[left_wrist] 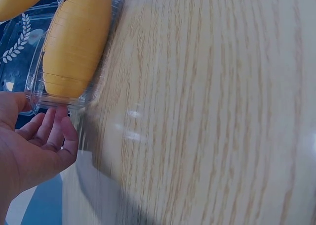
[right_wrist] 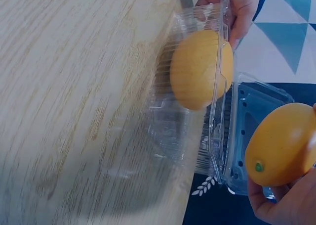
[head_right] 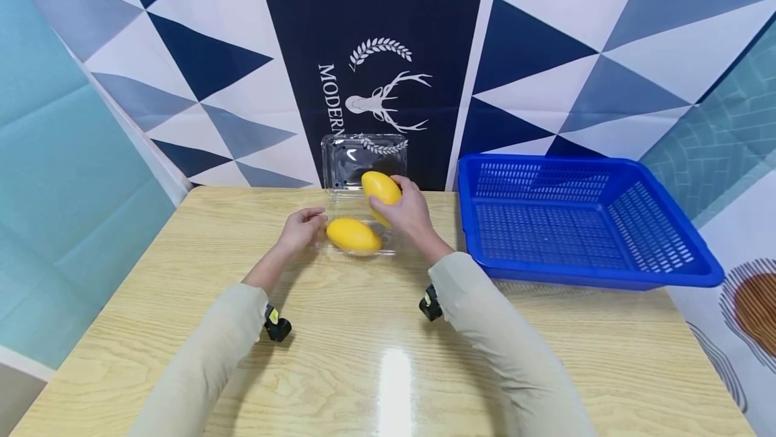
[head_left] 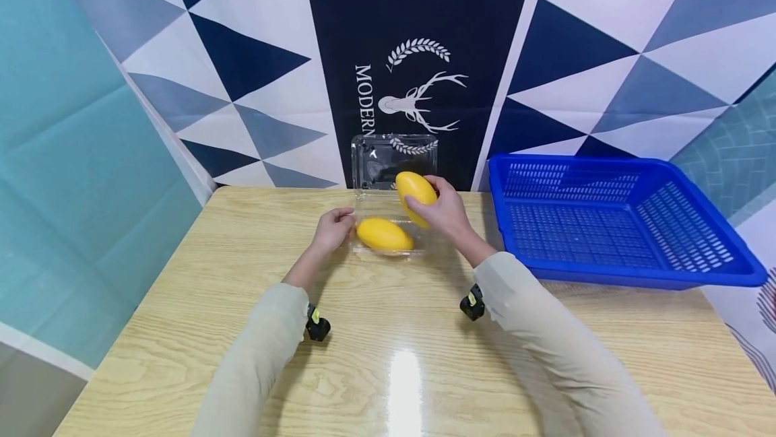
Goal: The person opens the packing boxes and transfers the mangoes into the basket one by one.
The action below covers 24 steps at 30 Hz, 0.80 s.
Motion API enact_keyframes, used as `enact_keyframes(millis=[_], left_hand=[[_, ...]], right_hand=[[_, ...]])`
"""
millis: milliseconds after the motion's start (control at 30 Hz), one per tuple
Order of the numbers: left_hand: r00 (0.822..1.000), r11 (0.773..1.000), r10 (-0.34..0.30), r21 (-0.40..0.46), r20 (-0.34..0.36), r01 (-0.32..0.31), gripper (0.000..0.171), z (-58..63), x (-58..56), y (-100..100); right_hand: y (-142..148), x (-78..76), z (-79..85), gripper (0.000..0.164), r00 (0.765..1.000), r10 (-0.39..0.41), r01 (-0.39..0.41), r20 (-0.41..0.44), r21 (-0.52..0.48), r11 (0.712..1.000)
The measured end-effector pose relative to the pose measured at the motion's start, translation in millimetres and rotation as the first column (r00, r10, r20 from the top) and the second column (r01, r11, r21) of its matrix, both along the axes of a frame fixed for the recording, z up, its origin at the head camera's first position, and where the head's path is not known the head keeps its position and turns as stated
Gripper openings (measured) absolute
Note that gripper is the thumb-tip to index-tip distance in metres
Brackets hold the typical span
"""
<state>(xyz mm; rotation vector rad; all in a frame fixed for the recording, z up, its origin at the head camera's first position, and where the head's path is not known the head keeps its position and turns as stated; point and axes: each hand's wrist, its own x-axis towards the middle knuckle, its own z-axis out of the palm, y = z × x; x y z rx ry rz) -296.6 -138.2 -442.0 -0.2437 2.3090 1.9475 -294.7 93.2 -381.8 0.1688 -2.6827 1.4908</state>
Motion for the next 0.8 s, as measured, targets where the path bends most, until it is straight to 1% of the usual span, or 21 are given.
enact_keyframes(millis=[233,500,800], left_hand=[[1.000,1.000,-0.001,0.004,-0.001,0.001,0.040,0.8,-0.8,3],[1.000,1.000,-0.010,-0.013,0.008,0.010,0.040,2.7,2.7,4],[1.000,1.000,-0.006,-0.025,0.001,0.006,0.040,2.6,4.1,3]], right_hand=[[6,0.7,3.5,0.069,1.000,-0.023,0.023,-0.003,0.010,1.000],[13,2.4,8.6,0.068,0.998,-0.045,0.046,-0.047,0.024,0.999],[19,2.9,15.2,0.069,0.995,-0.079,0.082,-0.056,0.053,0.995]])
